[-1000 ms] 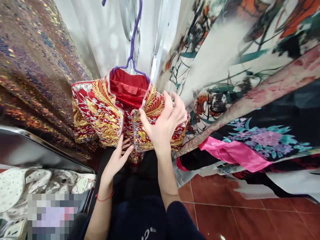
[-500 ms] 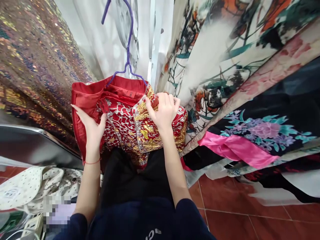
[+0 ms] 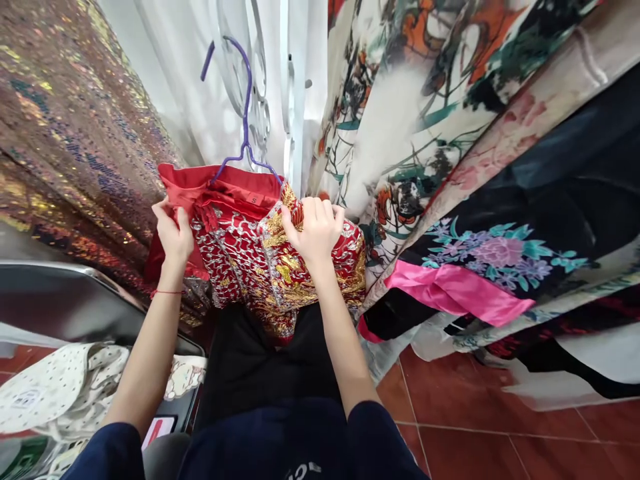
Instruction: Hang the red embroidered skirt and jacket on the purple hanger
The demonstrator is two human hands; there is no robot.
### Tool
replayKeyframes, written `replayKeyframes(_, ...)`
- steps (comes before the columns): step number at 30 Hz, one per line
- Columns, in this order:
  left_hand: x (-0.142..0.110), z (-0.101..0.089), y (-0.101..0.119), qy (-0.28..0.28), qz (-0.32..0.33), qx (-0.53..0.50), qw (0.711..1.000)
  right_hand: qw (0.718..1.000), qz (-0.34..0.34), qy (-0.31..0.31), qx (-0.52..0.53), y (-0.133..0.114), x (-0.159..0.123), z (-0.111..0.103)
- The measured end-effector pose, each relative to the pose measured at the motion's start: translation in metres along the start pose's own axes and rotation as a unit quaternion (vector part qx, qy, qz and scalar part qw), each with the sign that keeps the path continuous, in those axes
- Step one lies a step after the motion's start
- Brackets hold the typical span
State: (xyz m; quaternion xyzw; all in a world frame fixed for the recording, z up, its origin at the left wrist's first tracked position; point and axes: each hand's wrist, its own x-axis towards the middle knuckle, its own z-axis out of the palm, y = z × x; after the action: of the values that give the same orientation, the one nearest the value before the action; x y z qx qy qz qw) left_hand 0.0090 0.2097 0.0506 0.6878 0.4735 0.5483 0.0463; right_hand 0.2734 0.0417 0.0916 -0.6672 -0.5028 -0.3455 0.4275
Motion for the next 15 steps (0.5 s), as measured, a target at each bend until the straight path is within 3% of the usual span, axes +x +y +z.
replayKeyframes(4, -0.008, -0.005, 0.002, -0.041, 0.022, 0.046, 0.998, 1.000, 0.002, -0.012, -0.014, -0.002, 0.001, 0.001)
replayKeyframes(8, -0.013, -0.017, 0.002, 0.018, 0.016, 0.061, 0.998, 0.999, -0.002, -0.041, -0.019, 0.000, 0.003, -0.001)
replayKeyframes(11, -0.008, -0.032, 0.010, 0.051, -0.015, 0.102, 0.993, 0.998, -0.004, -0.065, -0.022, 0.005, 0.007, -0.004)
replayKeyframes(15, 0.019, -0.053, 0.027, 0.016, -0.085, 0.129, 0.988, 0.996, -0.025, -0.080, -0.013, 0.015, 0.012, -0.006)
